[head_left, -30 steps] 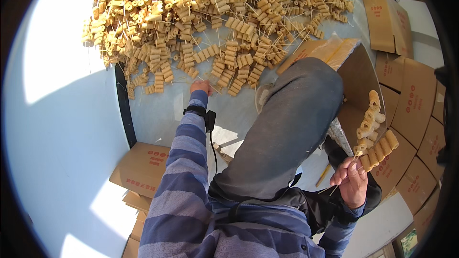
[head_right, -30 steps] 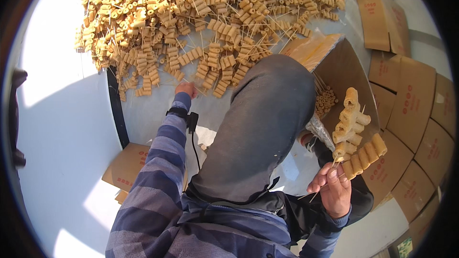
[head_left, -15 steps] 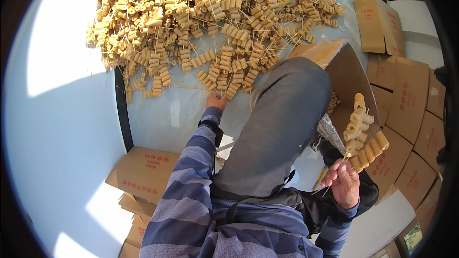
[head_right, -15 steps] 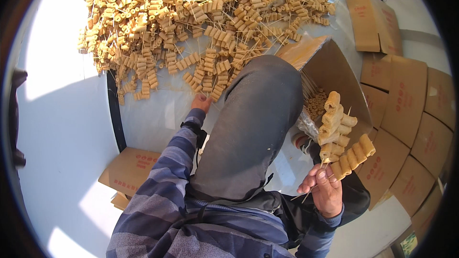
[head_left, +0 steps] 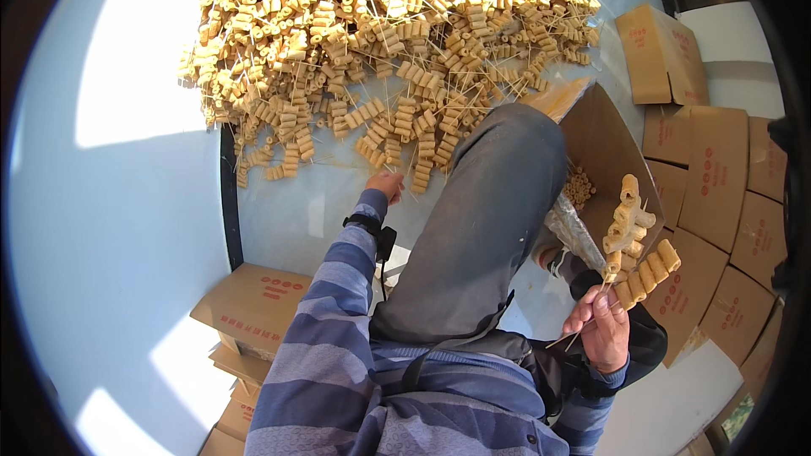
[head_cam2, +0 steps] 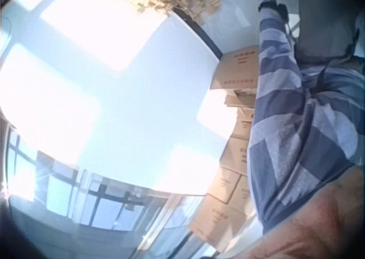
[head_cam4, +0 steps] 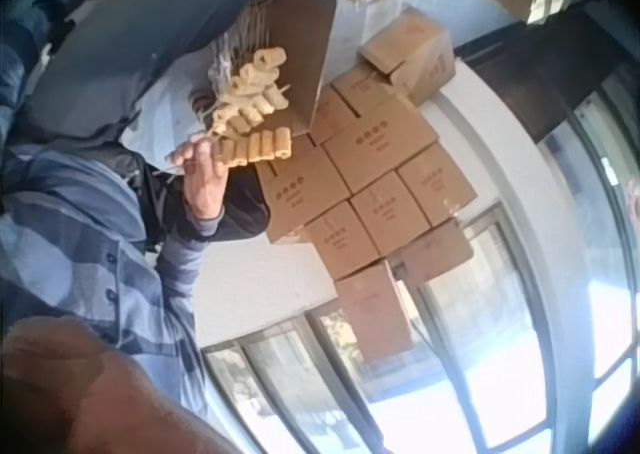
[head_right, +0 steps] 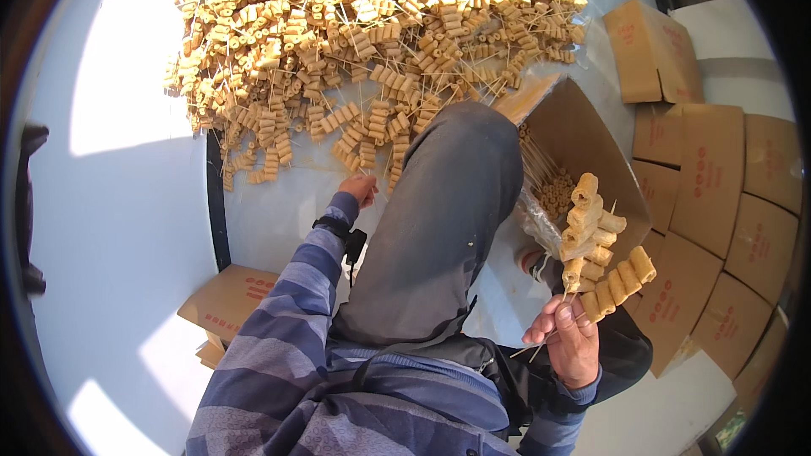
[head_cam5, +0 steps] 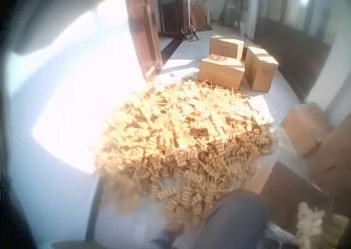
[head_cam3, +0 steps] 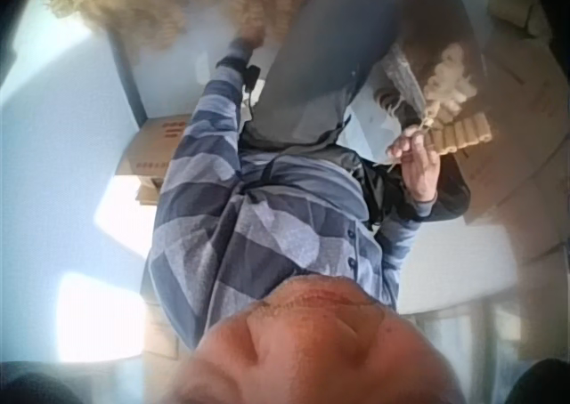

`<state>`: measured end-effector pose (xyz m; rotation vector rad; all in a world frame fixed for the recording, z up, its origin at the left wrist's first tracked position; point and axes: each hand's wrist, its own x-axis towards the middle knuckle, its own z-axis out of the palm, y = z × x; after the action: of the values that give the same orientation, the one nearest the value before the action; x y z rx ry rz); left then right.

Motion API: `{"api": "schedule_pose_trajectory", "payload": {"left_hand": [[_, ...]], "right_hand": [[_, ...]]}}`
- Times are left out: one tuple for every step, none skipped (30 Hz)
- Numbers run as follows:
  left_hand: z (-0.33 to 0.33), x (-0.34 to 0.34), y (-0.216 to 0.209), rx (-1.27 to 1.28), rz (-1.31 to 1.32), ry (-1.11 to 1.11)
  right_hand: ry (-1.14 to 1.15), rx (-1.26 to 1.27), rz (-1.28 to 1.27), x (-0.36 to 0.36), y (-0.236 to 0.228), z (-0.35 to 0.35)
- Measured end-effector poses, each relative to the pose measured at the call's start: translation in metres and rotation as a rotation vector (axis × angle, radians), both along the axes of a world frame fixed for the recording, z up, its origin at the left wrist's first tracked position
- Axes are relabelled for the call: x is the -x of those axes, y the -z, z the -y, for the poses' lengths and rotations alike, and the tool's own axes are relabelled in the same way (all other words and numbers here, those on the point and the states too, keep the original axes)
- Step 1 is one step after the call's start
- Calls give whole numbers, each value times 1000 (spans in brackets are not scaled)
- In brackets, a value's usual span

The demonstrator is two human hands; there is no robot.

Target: The person sits on the floor and repeatedly picks up small cylindrical food pieces and wooden skewers, threading the pieces onto the skewers. They then place the completed skewers into a cardboard box.

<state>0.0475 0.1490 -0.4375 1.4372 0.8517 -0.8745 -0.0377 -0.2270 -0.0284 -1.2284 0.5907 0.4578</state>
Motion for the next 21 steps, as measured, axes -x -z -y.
{"api": "schedule_pose_trajectory", "payload": {"left_hand": [[-5,0,-15,25,-7,-34],[-9,1,-32,95,35,-116],[-12,3,-50,160,55,-211],[-16,3,-70,227,76,-305],[-23,1,-93,259,113,-324],[-32,-2,-118,290,150,-342],[-40,-6,-145,323,187,-359],[-46,-12,-174,372,248,-365],[-51,-19,-203,421,308,-369],[-53,-25,-234,461,361,-378],[-50,-28,-263,498,412,-337],[-44,-30,-291,529,456,-296],[-33,-32,-318,572,510,-246],[-20,-32,-340,605,511,-166],[-3,-29,-359,648,522,-79],[16,-25,-375,691,528,10],[36,-21,-388,707,556,95],[54,-17,-398,700,567,181],[73,-13,-405,701,593,245],[91,-9,-410,716,633,304],[105,-5,-413,716,623,338]], "right_hand": [[-8,1,12,1,-1,-1],[-5,-9,29,1,-2,-3],[0,-15,40,2,-4,-5],[6,-21,53,2,-5,-8],[14,-37,59,3,-7,-11],[23,-54,65,3,-8,-15],[32,-69,71,4,-10,-19],[31,-87,85,3,-10,-24],[26,-107,84,3,-11,-29],[17,-129,93,3,-12,-33],[4,-131,91,4,-13,-38],[14,-129,64,5,-14,-42],[1,-103,80,5,-14,-47],[-8,-65,103,7,-14,-52],[-16,-102,130,8,-15,-56],[-17,-137,175,9,-15,-60],[6,-125,191,11,-15,-63],[16,-120,219,12,-16,-66],[29,-103,236,14,-17,-68],[61,-104,244,15,-18,-68],[90,-108,267,17,-19,-70]]}}
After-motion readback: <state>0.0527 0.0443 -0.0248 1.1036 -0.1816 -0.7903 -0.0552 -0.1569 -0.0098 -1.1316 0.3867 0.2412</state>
